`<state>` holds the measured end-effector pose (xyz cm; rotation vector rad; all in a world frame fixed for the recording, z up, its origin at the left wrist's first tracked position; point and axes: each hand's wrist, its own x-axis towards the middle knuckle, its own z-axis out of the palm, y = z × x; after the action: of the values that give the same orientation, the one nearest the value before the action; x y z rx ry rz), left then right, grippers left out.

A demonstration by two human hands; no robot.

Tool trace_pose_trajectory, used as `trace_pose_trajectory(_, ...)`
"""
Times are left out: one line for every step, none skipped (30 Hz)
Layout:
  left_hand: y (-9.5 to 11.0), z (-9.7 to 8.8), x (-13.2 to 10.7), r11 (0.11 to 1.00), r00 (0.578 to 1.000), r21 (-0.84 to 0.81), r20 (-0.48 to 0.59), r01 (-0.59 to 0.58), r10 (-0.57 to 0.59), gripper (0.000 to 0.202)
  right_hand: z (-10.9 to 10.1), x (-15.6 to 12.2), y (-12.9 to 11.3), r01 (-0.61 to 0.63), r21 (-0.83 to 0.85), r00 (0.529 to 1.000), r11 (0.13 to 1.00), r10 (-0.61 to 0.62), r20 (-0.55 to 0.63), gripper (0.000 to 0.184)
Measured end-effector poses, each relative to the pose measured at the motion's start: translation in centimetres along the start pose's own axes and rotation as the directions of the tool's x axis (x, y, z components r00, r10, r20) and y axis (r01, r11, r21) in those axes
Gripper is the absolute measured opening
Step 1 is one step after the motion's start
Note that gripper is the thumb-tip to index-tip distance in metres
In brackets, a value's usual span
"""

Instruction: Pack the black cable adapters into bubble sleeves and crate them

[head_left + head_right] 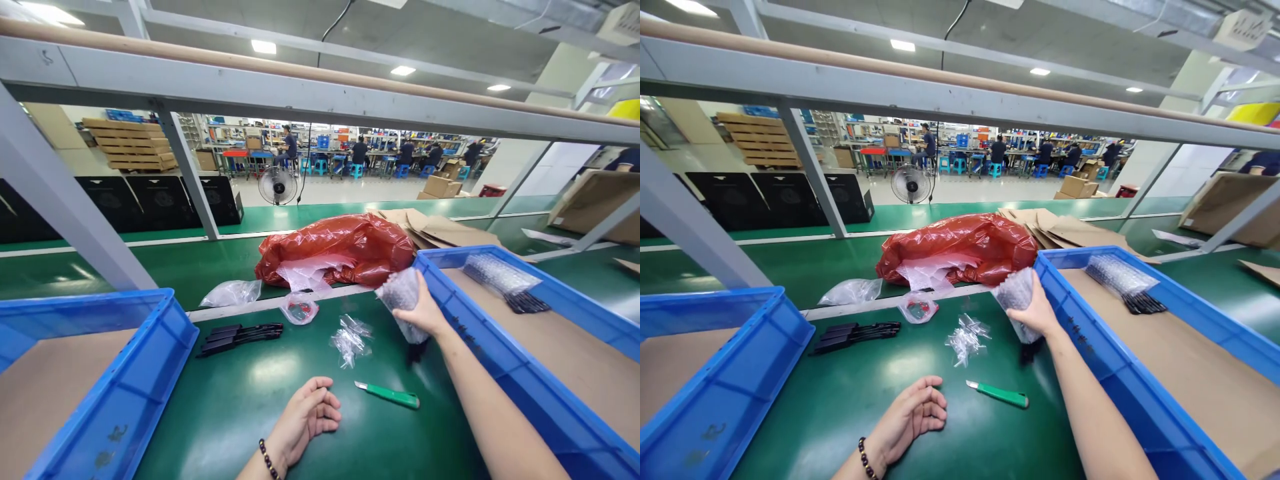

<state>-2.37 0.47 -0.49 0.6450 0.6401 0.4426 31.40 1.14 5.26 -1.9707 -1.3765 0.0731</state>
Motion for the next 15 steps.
trace_pose_trajectory(0.0, 0.0, 0.0, 1.0, 1.0, 0.0, 0.003, 0.001, -0.001, 0.025, -1.6, 0.9, -0.8, 0.036, 0.06, 0.998, 0.998, -0.033, -0.051, 0.115)
trace_pose_trajectory(0.1, 0.0, -0.1, 1.0, 1.0, -0.001, 0.005, 0.002, -0.002, 0.025, -3.6, 1.9, -1.7, 0.081, 0.104, 0.993, 0.991, -0.071, -0.097, 0.116)
trace_pose_trajectory(0.1, 0.0, -0.1, 1.0, 1.0, -0.002, 0.006, 0.002, -0.002, 0.025, -5.7, 2.9, -2.8, 0.126, 0.124, 0.985, 0.984, -0.109, -0.13, 0.116)
trace_pose_trajectory(0.2, 0.0, -0.1, 1.0, 1.0, -0.003, 0.005, 0.0, 0.0, 0.025, -8.0, 4.0, -3.9, 0.157, 0.119, 0.98, 0.98, -0.14, -0.143, 0.117)
trace_pose_trajectory(0.2, 0.0, -0.1, 1.0, 1.0, -0.004, 0.005, 0.0, 0.0, 0.025, -10.4, 5.1, -5.1, 0.179, 0.092, 0.976, 0.98, -0.165, -0.142, 0.118)
trace_pose_trajectory(0.2, 0.0, -0.2, 1.0, 1.0, -0.006, 0.002, -0.001, 0.001, 0.025, -12.8, 6.0, -6.0, 0.179, 0.034, 0.975, 0.983, -0.172, -0.143, 0.119)
trace_pose_trajectory(0.3, 0.0, -0.2, 1.0, 1.0, -0.005, -0.001, 0.0, 0.0, 0.025, -15.0, 6.8, -6.8, 0.177, -0.046, 0.976, 0.983, -0.182, -0.122, 0.119)
trace_pose_trajectory(0.3, 0.0, -0.2, 1.0, 1.0, -0.003, -0.005, 0.0, 0.0, 0.025, -17.0, 7.5, -7.1, 0.177, -0.135, 0.975, 0.975, -0.192, -0.11, 0.118)
trace_pose_trajectory(0.3, 0.1, -0.3, 1.0, 1.0, -0.001, -0.009, 0.002, -0.002, 0.025, -18.7, 7.9, -7.0, 0.174, -0.221, 0.976, 0.96, -0.198, -0.089, 0.116)
trace_pose_trajectory(0.3, 0.1, -0.3, 1.0, 1.0, 0.003, -0.011, 0.004, -0.004, 0.025, -19.9, 8.1, -6.4, 0.162, -0.303, 0.981, 0.939, -0.187, -0.056, 0.115)
trace_pose_trajectory(0.3, 0.1, -0.3, 1.0, 1.0, 0.007, -0.011, 0.006, -0.005, 0.025, -20.8, 8.2, -5.3, 0.136, -0.377, 0.988, 0.916, -0.154, -0.019, 0.113)
trace_pose_trajectory(0.3, 0.2, -0.3, 1.0, 1.0, 0.014, -0.009, 0.006, -0.006, 0.025, -21.3, 8.0, -3.8, 0.102, -0.44, 0.995, 0.892, -0.102, 0.023, 0.112)
trace_pose_trajectory(0.3, 0.3, -0.3, 1.0, 1.0, 0.022, -0.007, 0.006, -0.006, 0.025, -21.4, 7.7, -1.8, 0.055, -0.491, 0.998, 0.869, -0.027, 0.064, 0.112)
trace_pose_trajectory(0.2, 0.3, -0.2, 0.999, 1.0, 0.033, -0.002, 0.008, -0.008, 0.026, -21.1, 7.1, 0.4, 0.009, -0.527, 0.993, 0.85, 0.055, 0.106, 0.111)
trace_pose_trajectory(0.2, 0.3, -0.2, 0.999, 1.0, 0.047, 0.006, 0.01, -0.01, 0.026, -20.6, 6.5, 2.8, -0.017, -0.543, 0.983, 0.84, 0.113, 0.145, 0.111)
